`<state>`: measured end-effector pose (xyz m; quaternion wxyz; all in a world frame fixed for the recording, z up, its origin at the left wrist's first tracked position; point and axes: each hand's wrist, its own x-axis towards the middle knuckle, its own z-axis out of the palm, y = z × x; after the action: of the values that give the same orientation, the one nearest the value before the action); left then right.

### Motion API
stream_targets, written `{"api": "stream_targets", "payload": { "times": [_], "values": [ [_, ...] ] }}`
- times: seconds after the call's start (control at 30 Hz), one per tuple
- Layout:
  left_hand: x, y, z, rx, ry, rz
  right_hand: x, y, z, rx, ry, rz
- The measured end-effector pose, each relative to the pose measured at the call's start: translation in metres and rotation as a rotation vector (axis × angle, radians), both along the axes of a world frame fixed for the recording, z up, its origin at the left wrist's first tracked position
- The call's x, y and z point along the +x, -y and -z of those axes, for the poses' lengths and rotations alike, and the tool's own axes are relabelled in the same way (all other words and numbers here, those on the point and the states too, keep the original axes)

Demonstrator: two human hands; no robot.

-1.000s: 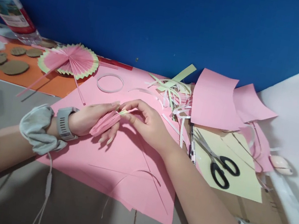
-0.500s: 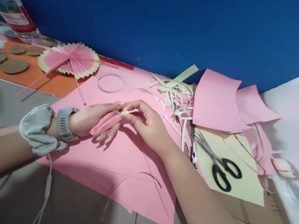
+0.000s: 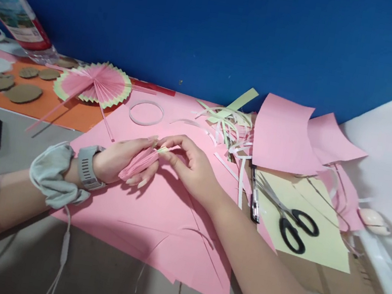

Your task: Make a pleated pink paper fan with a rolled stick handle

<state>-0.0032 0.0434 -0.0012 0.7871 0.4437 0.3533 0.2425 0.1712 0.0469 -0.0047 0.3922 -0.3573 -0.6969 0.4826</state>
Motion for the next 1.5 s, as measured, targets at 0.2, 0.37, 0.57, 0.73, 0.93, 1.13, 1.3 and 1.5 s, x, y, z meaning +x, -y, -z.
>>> {"api": "stream_targets", "payload": {
  "times": [0.2,0.37,0.57,0.73,0.93,1.13,1.3,1.5],
  "values": [
    [0.001,0.001,0.001,0.075,0.000,-0.028,0.000,0.001,-0.002,0.031,-0.006,-0.003],
    [0.002,0.003,0.004,0.122,0.015,-0.008,0.004,-0.001,-0.002,0.174,0.107,0.022],
    [0.005,0.005,0.012,0.203,0.117,-0.082,0.006,-0.002,-0.001,0.274,0.157,0.024],
    [0.006,0.008,0.019,0.266,0.078,-0.109,0.005,-0.002,-0.002,0.325,0.173,0.023],
    [0.007,0.015,0.015,0.384,0.097,-0.223,0.005,-0.004,-0.002,0.368,0.159,0.014],
    [0.008,0.014,0.004,0.496,-0.078,-0.273,0.007,-0.005,-0.001,0.380,0.181,0.074],
    [0.009,0.012,0.004,0.367,-0.024,-0.213,0.007,-0.005,0.001,0.415,0.186,0.077],
    [0.006,0.012,0.008,0.359,0.022,-0.143,0.007,-0.005,0.000,0.452,0.200,0.057]
  ]
}}
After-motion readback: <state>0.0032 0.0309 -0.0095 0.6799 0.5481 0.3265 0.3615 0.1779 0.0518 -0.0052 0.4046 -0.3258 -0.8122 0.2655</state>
